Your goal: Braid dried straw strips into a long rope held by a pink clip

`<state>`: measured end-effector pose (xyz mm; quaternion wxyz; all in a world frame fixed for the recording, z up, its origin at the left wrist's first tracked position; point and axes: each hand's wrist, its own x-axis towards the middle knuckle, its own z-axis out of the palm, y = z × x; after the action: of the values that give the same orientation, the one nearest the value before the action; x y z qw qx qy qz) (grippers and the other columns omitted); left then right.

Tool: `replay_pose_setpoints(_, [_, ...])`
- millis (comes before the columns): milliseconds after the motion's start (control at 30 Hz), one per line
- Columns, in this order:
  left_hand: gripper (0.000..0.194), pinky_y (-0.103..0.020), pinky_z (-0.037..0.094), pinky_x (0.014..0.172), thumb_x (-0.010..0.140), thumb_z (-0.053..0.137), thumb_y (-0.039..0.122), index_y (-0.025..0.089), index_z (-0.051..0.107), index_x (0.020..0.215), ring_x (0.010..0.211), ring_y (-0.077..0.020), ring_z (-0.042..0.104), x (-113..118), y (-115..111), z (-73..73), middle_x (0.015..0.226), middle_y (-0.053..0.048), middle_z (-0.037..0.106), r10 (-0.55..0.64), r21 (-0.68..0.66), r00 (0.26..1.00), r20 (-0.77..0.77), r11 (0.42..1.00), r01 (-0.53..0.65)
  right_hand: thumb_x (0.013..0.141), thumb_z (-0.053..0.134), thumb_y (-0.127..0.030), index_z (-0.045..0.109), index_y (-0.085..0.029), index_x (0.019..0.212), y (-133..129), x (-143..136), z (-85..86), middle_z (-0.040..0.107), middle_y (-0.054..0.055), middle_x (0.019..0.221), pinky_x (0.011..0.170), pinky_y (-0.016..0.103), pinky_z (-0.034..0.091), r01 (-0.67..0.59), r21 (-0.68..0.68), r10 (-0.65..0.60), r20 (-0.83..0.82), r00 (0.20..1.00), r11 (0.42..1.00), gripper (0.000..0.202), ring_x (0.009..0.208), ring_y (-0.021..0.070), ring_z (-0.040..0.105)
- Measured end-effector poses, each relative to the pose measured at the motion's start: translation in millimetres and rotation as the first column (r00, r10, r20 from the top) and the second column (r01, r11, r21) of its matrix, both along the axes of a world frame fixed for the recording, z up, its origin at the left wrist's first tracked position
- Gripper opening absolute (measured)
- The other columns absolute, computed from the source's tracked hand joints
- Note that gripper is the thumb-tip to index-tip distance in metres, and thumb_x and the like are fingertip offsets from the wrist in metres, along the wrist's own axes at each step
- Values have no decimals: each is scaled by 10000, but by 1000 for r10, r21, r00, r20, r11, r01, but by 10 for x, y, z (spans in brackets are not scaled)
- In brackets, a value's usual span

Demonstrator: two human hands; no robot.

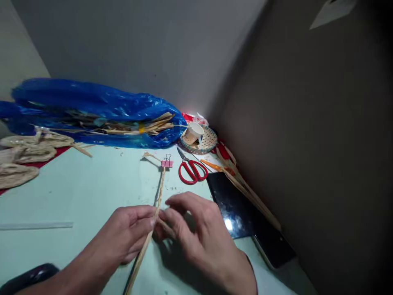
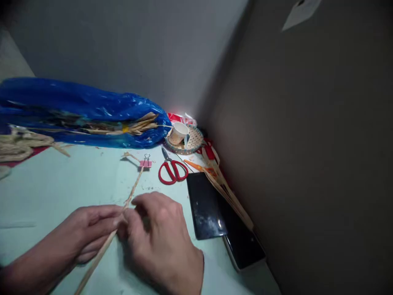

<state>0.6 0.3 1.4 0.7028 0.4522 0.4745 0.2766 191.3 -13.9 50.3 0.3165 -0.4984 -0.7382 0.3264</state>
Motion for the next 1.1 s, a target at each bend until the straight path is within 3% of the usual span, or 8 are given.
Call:
replay_pose_setpoints(167, [355,-203,89,419,854,729,522,176,651,850,462,-47,107,31,7,40,524,134,345,0,-40,997,76,999,3,1051,493,-290,667,-162,1053,116,-5,-80,696,19,860,752,260,450,-148,-292,102,-166,981,945,215,794,152,613])
replay_pose_setpoints(367, [485,-199,142,423,841,721,561,233,515,1134,468,-55,182,69,-68,60,658,80,584,32,19,997,67,999,-34,1037,504,-265,618,-166,961,138,-52,-167,636,-6,755,790,267,434,-127,-335,45,-243,969,934,169,793,151,587])
replay_pose_setpoints(600, [373,-235,243,459,867,569,598,231,584,932,470,-99,319,24,-26,230,652,41,622,-17,180,966,-257,982,65,924,610,-265,614,-157,743,195,-12,-268,543,-30,635,585,235,337,-101,-390,-3,-256,967,915,211,625,112,453])
replay_pose_setpoints(767, [374,-267,399,518,880,531,525,247,609,642,508,-165,552,-41,-15,281,549,23,636,145,481,817,-558,859,175,858,627,-239,648,-141,731,161,-62,-255,625,8,666,583,250,362,-46,-393,-87,-314,945,918,162,623,126,501])
replay_pose_setpoints(867, [278,-255,413,509,985,522,376,259,618,753,468,-141,601,-12,-148,143,560,61,641,296,750,810,-505,615,243,827,623,-214,668,-131,705,139,-100,-240,644,23,668,615,262,380,-34,-385,-124,-378,918,922,154,633,132,524])
replay_pose_setpoints(933, [219,-267,412,509,988,502,204,253,583,791,448,-133,587,33,-224,26,578,61,624,375,890,819,-434,319,325,802,640,-222,682,-126,690,137,-111,-242,628,16,653,619,264,373,-39,-405,-149,-422,894,913,153,629,128,510])
replay_pose_setpoints(1033, [249,-303,421,494,953,415,61,227,595,907,453,-159,583,101,-272,-102,586,39,621,457,887,801,-387,-52,458,772,696,-293,705,-117,671,144,-103,-250,612,16,638,630,271,368,-81,-483,-190,-485,854,872,203,625,127,495])
replay_pose_setpoints(1100, [311,-330,431,489,958,343,35,170,616,1019,456,-183,577,135,-287,-139,582,17,632,540,820,752,-379,-181,543,753,743,-361,724,-110,689,149,-92,-251,622,22,644,646,275,374,-132,-550,-223,-531,817,825,260,624,126,501])
